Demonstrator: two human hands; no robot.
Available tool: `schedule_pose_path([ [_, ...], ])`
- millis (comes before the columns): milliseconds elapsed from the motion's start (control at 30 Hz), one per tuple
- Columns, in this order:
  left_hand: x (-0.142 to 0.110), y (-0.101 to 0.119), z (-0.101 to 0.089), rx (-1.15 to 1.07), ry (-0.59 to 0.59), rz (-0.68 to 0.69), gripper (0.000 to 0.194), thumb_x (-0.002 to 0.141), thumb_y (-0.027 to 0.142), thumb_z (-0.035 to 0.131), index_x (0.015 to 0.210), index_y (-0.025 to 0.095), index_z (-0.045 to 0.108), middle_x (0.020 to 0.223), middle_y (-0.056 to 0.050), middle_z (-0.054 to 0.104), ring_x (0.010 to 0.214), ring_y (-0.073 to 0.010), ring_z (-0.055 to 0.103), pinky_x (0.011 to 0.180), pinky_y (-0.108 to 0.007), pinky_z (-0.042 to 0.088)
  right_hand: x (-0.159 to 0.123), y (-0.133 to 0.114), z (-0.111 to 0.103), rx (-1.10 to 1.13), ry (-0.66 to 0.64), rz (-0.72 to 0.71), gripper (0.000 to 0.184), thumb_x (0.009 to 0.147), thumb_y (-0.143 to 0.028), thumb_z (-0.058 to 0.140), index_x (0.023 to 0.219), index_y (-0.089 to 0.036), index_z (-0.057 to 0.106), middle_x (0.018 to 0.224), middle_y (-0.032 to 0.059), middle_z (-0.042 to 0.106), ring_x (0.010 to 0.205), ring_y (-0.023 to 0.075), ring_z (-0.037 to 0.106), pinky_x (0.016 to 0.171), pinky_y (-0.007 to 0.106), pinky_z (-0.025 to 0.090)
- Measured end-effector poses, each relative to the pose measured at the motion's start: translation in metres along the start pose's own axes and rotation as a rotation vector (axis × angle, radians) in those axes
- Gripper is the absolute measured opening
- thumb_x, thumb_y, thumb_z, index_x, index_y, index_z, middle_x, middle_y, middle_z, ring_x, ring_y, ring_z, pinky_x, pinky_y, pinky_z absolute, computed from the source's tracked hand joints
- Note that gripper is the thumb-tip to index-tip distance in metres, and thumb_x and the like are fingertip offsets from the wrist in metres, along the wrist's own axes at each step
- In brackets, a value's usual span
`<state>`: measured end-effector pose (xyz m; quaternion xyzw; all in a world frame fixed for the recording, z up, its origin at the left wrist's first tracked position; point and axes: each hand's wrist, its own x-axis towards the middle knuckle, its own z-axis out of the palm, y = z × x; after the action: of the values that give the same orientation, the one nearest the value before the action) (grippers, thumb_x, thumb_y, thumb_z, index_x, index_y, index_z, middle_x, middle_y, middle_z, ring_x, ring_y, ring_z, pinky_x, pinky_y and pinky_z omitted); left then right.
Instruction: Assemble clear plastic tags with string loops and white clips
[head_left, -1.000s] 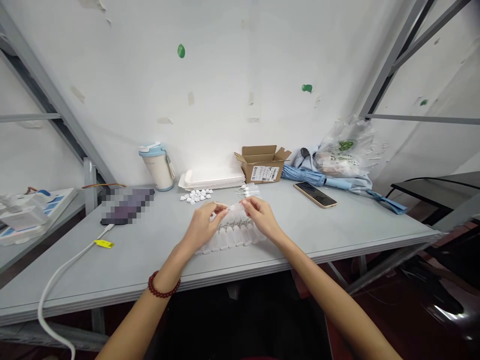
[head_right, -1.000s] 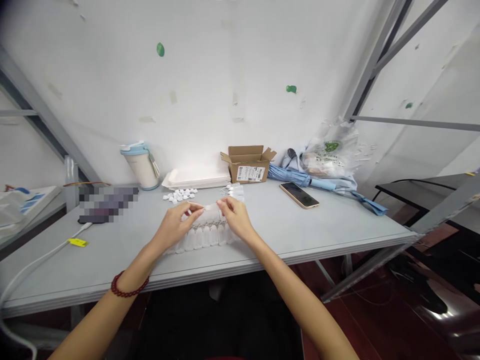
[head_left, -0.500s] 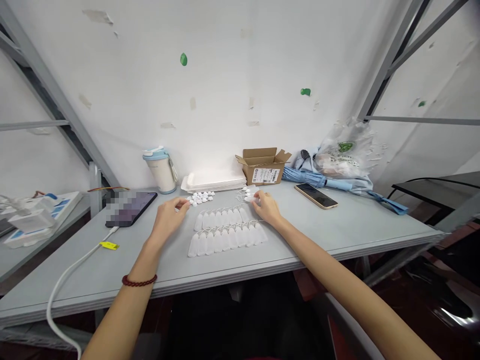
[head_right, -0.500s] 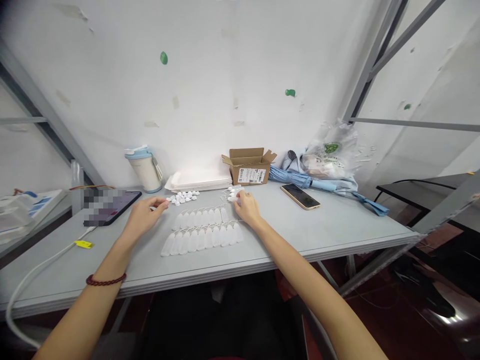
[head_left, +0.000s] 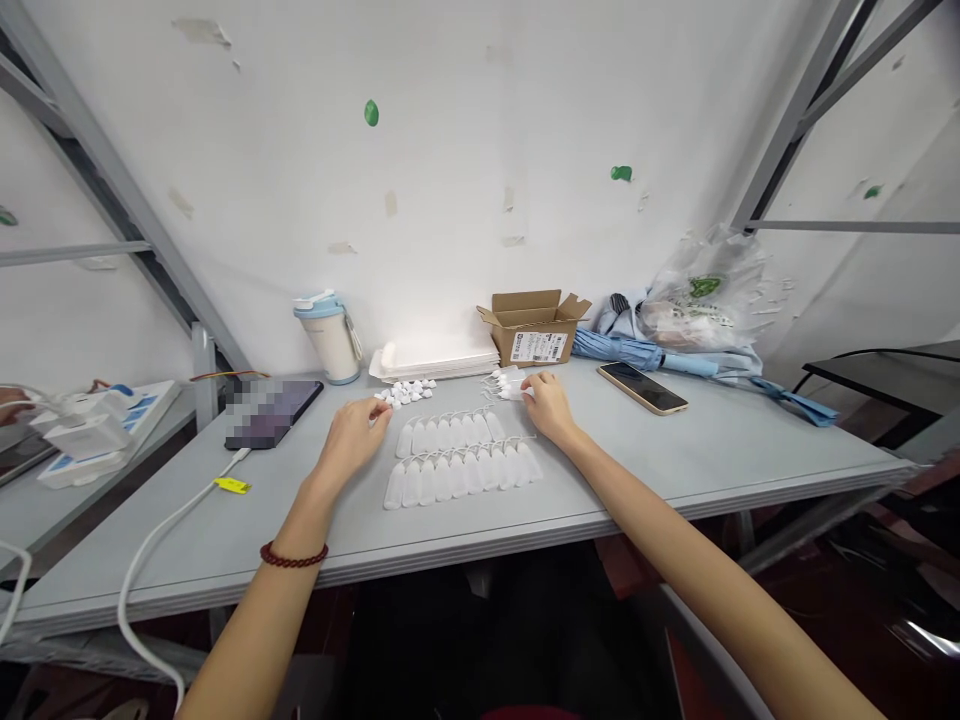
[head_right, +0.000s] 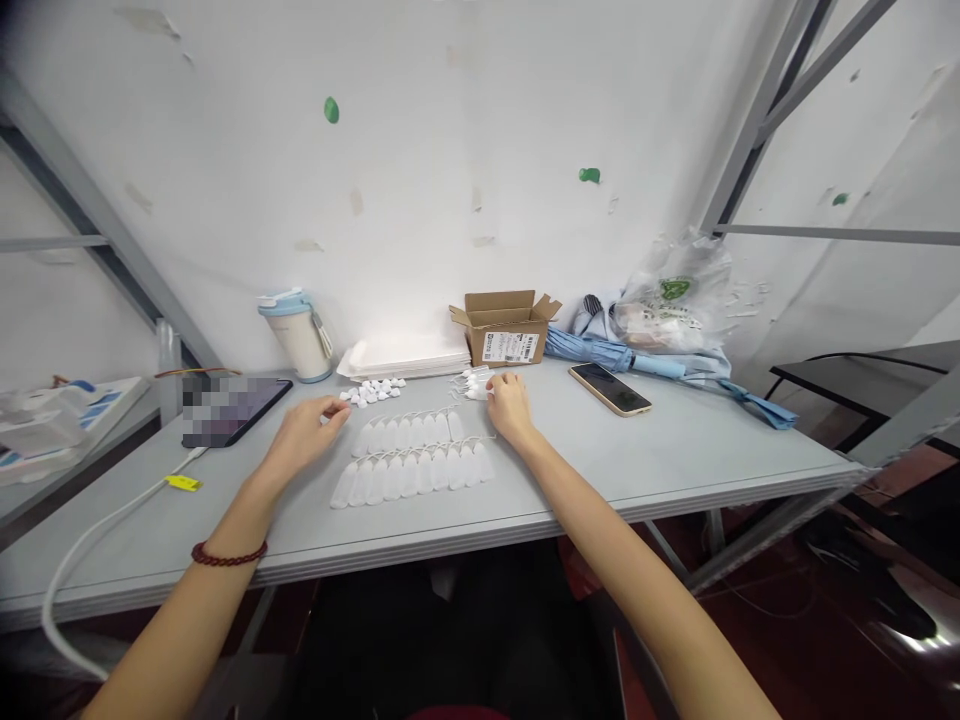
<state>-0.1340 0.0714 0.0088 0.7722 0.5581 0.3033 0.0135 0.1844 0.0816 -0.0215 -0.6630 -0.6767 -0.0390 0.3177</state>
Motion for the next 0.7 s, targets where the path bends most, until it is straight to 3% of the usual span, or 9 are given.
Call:
schedule_pose_path([
  [133,0.001,-0.01,0.009,0.062,0.042,0.015,0.028,0.082,0.027,0.041,0.092,0.015,0.064,0.095,-0.011,0.069,0.09,-0.027,0.059,0.081,-0.038,0.045,-0.004,-0.009,-0.003,0.105,0.026,-0.075,0.013,0.083,-0.013,0.049,0.087,-0.016,0.061,0.095,0.0116,0.061,0.093,0.0246,0.052,0.079,0.034,0.039],
  [233,0.005,-0.016,0.021,0.104,0.098,0.042,0.036,0.081,0.018,0.039,0.11,0.01,0.06,0.109,-0.015,0.064,0.101,-0.0295,0.054,0.089,-0.043,0.043,-0.007,-0.02,-0.006,0.282,-0.077,-0.198,0.014,0.086,-0.018,0.047,0.088,-0.017,0.061,0.082,0.0061,0.062,0.081,0.0192,0.054,0.075,0.03,0.04],
  [333,0.01,-0.02,0.033,0.09,0.05,0.143,0.046,0.079,0.008,0.036,0.12,0.012,0.056,0.123,-0.014,0.058,0.112,-0.028,0.05,0.095,-0.044,0.04,-0.008,-0.029,-0.01,0.409,-0.208,-0.27,0.018,0.088,-0.024,0.045,0.091,-0.018,0.062,0.074,0.0023,0.062,0.072,0.0158,0.053,0.071,0.027,0.04],
  [500,0.022,-0.026,0.043,0.051,0.008,0.158,0.05,0.071,0.0,0.035,0.109,0.013,0.064,0.122,-0.012,0.06,0.115,-0.0246,0.051,0.098,-0.045,0.04,-0.008,-0.031,-0.013,0.435,-0.353,-0.285,0.026,0.09,-0.032,0.042,0.088,-0.018,0.063,0.079,0.0033,0.064,0.072,0.0153,0.054,0.07,0.027,0.04],
  [700,0.024,-0.023,0.042,0.05,-0.041,0.145,0.037,0.077,0.008,0.035,0.088,0.017,0.069,0.106,-0.011,0.068,0.102,-0.025,0.06,0.094,-0.043,0.044,-0.011,-0.03,-0.018,0.314,-0.444,-0.242,0.036,0.092,-0.044,0.038,0.087,-0.021,0.065,0.084,0.003,0.067,0.084,0.0196,0.058,0.076,0.031,0.041],
])
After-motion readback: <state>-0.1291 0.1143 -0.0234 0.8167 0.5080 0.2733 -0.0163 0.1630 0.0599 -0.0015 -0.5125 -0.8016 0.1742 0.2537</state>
